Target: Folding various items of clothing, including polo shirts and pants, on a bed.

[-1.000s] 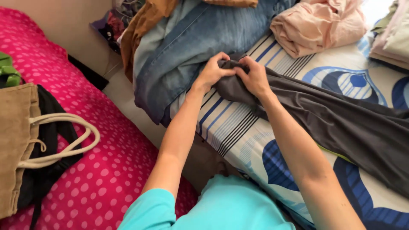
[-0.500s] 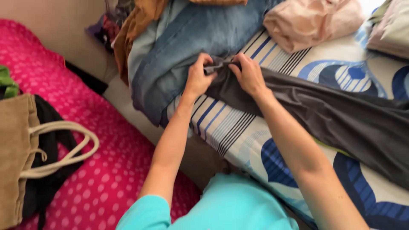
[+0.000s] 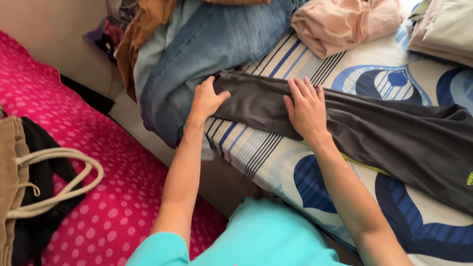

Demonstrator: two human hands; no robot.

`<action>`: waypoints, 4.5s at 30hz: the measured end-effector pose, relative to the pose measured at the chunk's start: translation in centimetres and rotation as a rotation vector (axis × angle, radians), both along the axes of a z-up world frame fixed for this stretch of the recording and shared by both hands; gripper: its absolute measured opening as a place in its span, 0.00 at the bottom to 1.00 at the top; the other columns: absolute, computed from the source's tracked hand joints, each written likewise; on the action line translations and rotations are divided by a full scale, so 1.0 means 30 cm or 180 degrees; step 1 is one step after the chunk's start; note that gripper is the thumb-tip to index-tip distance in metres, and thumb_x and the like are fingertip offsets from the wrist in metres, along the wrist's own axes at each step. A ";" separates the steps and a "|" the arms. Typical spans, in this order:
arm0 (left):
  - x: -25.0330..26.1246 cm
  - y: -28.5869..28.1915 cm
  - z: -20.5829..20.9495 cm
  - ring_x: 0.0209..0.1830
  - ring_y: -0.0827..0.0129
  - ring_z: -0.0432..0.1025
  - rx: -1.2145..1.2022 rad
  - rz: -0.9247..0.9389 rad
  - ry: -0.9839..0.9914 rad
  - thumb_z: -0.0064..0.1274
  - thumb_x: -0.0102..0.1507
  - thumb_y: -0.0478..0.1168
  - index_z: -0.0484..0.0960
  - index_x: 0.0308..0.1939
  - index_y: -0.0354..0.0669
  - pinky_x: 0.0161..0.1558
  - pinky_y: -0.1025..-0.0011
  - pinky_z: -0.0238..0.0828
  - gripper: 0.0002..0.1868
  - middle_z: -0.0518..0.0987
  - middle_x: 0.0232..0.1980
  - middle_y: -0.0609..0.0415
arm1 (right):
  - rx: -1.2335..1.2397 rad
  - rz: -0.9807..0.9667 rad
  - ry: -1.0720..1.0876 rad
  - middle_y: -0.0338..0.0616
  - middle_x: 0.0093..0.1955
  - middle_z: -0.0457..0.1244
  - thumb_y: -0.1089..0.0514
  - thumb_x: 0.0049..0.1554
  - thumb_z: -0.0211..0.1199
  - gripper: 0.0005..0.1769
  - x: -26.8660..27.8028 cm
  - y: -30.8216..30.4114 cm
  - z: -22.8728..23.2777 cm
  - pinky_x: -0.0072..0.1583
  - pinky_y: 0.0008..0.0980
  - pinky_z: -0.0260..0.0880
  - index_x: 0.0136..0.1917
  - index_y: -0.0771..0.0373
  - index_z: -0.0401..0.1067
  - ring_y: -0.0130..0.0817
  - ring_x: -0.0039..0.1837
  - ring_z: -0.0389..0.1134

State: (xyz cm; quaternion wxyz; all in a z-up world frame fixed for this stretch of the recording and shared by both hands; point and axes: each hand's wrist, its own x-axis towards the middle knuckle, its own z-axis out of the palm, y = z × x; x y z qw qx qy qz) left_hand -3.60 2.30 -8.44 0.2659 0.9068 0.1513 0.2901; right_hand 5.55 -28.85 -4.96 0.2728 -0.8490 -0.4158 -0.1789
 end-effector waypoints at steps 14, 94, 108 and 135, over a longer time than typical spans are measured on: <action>-0.009 -0.098 0.174 0.43 0.34 0.75 0.0247 0.0750 0.0323 0.59 0.67 0.50 0.82 0.49 0.42 0.44 0.43 0.71 0.16 0.83 0.43 0.36 | -0.0934 -0.0795 0.0166 0.42 0.80 0.57 0.41 0.69 0.50 0.28 0.087 -0.440 -0.081 0.78 0.68 0.40 0.77 0.51 0.65 0.43 0.82 0.54; -0.210 -0.357 -0.007 0.59 0.60 0.73 -0.5008 0.0822 -0.2973 0.62 0.55 0.26 0.70 0.63 0.40 0.59 0.63 0.72 0.32 0.76 0.62 0.50 | 0.1325 0.0848 0.1090 0.56 0.66 0.68 0.59 0.67 0.61 0.19 -0.213 0.463 -0.024 0.68 0.38 0.70 0.70 0.65 0.71 0.50 0.69 0.71; -0.283 -0.484 0.134 0.77 0.50 0.64 -0.1289 -0.0480 -0.1314 0.55 0.58 0.24 0.62 0.77 0.35 0.75 0.61 0.61 0.42 0.64 0.80 0.38 | 0.2002 0.1341 0.4343 0.47 0.55 0.65 0.61 0.59 0.66 0.30 -0.249 0.398 0.064 0.55 0.29 0.68 0.71 0.72 0.63 0.29 0.54 0.65; -0.171 -0.421 -0.028 0.65 0.66 0.69 -0.4130 0.0706 -0.1779 0.66 0.58 0.37 0.66 0.69 0.36 0.64 0.69 0.65 0.38 0.73 0.69 0.51 | -0.1176 -0.0144 0.0165 0.59 0.45 0.69 0.33 0.57 0.70 0.28 0.241 -0.286 0.014 0.52 0.52 0.71 0.50 0.61 0.77 0.61 0.50 0.70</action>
